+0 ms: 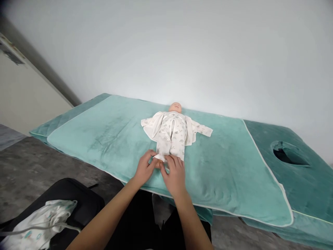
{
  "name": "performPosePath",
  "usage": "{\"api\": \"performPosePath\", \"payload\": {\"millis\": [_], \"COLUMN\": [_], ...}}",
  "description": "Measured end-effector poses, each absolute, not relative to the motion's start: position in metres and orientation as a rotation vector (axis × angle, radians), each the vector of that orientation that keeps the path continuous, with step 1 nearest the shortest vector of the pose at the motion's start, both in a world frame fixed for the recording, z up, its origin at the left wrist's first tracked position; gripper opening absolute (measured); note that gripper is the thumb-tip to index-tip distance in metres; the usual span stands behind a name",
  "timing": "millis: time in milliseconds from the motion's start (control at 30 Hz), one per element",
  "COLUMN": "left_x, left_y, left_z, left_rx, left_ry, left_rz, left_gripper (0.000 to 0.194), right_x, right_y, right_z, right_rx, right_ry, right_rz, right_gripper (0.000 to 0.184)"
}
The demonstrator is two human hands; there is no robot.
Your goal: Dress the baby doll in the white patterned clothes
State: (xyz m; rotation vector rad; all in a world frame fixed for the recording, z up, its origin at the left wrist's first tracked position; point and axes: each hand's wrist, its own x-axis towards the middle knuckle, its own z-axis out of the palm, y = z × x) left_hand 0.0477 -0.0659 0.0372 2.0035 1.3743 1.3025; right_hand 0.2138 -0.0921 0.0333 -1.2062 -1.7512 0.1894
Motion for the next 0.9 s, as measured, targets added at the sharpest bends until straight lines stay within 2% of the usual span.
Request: {"api": "performPosePath", "payload": {"millis": [133, 233, 467, 667, 767, 900], "left_x": [0.045, 0.039, 0.035, 0.02, 0.008, -0.004], "left_y": [-0.082, -0.093, -0.113, -0.127, -0.129, -0.109], "left_z": [0.048, 0.042, 0.024, 0.015, 0.007, -0.015], "left_rx": [2.022, 2.076, 2.298, 2.331, 2.256, 2.077], "left_ry": [1.407, 1.469, 1.492, 1.475, 1.413, 1.561], "left_rz": [1.352, 1.346, 1.293, 1.236, 1.219, 1.234], "left_gripper": [0.019, 0.016, 0.01, 0.01, 0.009, 0.013], "right_x": [0.184, 0.172, 0.17, 0.193, 0.213, 0.239], "right_y": [-0.089, -0.087, -0.103, -0.144, -0.155, -0.141], "right_z": [0.04, 0.031, -0.005, -0.037, -0.044, -0.038], "right_rx": [-1.325, -1.395, -1.383, -1.217, -1.332, -1.537], "right_ry": [-1.758, -1.719, -1.514, -1.77, -1.783, -1.689], "right_rz": [0.198, 0.207, 0.201, 0.279, 0.284, 0.081], "right_gripper": [0.007, 0.006, 0.024, 0.032, 0.034, 0.038]}}
